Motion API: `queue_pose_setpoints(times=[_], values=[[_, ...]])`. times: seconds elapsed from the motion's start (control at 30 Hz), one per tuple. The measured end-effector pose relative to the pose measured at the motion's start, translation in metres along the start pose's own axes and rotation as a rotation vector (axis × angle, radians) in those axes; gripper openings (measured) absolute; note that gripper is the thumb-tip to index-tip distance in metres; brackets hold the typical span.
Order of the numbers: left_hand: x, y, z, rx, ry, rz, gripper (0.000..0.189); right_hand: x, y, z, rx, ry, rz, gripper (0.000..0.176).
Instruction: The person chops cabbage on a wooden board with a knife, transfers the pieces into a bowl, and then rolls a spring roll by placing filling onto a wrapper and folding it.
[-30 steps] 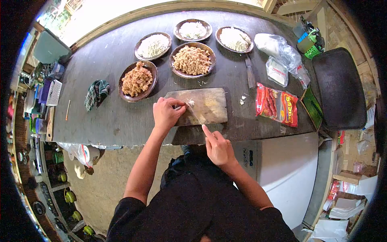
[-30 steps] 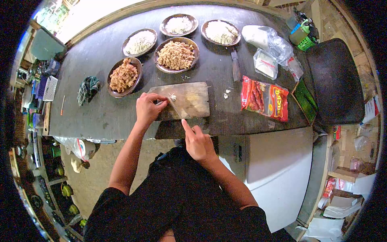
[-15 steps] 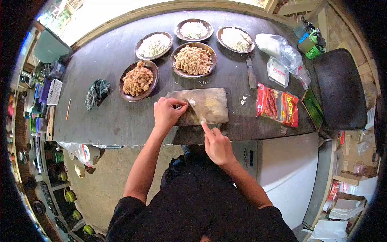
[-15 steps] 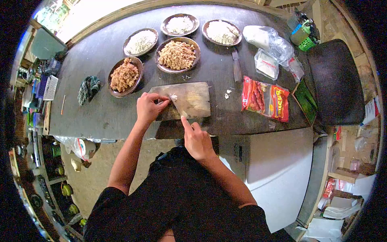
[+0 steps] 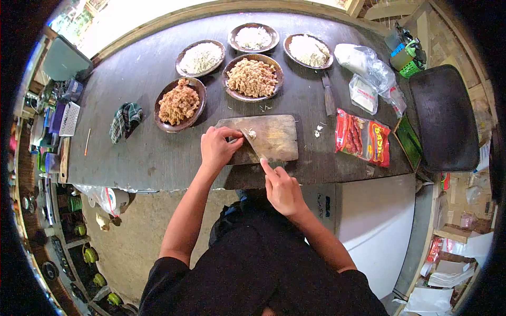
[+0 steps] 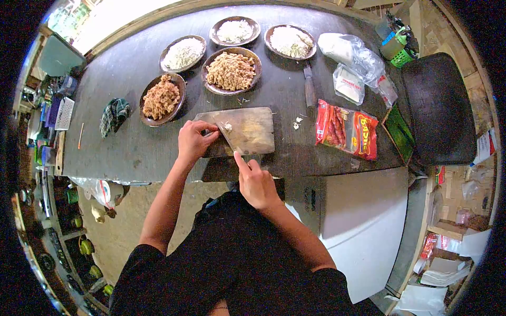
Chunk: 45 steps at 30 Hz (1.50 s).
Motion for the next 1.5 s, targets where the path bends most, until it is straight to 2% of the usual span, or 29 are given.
queue_pose_setpoints(times=[0.27, 0.4, 0.57, 0.73, 0.97, 1.07, 1.17, 1.23, 1.5], values=[[0.005, -0.001, 0.003, 0.014, -0.038, 0.043, 0.014, -0.018, -0.016, -0.002, -0.120, -0.035, -0.022, 0.049], [0.002, -0.001, 0.002, 0.046, -0.051, 0.023, 0.014, -0.021, -0.029, -0.003, -0.104, -0.083, 0.019, 0.048], [0.002, -0.001, 0.003, 0.030, -0.018, 0.026, 0.015, -0.024, -0.024, -0.001, -0.056, -0.001, 0.047, 0.048], [-0.002, 0.001, 0.001, -0.076, -0.052, 0.055, 0.013, -0.026, -0.004, -0.003, -0.056, -0.052, 0.047, 0.047], [0.004, 0.001, 0.009, -0.050, -0.053, 0.032, 0.015, -0.025, -0.007, 0.000, -0.063, -0.055, 0.062, 0.047], [0.004, 0.000, 0.007, 0.046, -0.030, 0.003, 0.015, -0.020, -0.012, 0.004, -0.047, 0.056, 0.056, 0.047], [0.000, 0.000, 0.000, -0.017, -0.087, 0.031, 0.015, -0.019, -0.013, 0.001, -0.060, 0.022, 0.026, 0.046], [-0.001, 0.001, 0.002, -0.069, -0.010, 0.048, 0.015, -0.022, -0.011, -0.002, -0.051, 0.000, 0.040, 0.046], [0.001, 0.002, 0.004, -0.042, -0.045, 0.026, 0.015, -0.022, -0.003, -0.004, -0.061, -0.060, 0.086, 0.048]])
Point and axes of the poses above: each hand's wrist, its own y-axis away from the middle knuckle, its own x-axis out of the palm, z = x × y, the point moved 6 cm from there along -y, towards the middle knuckle, and after that the axes turned 4 degrees about y, right-handed, at the moved point
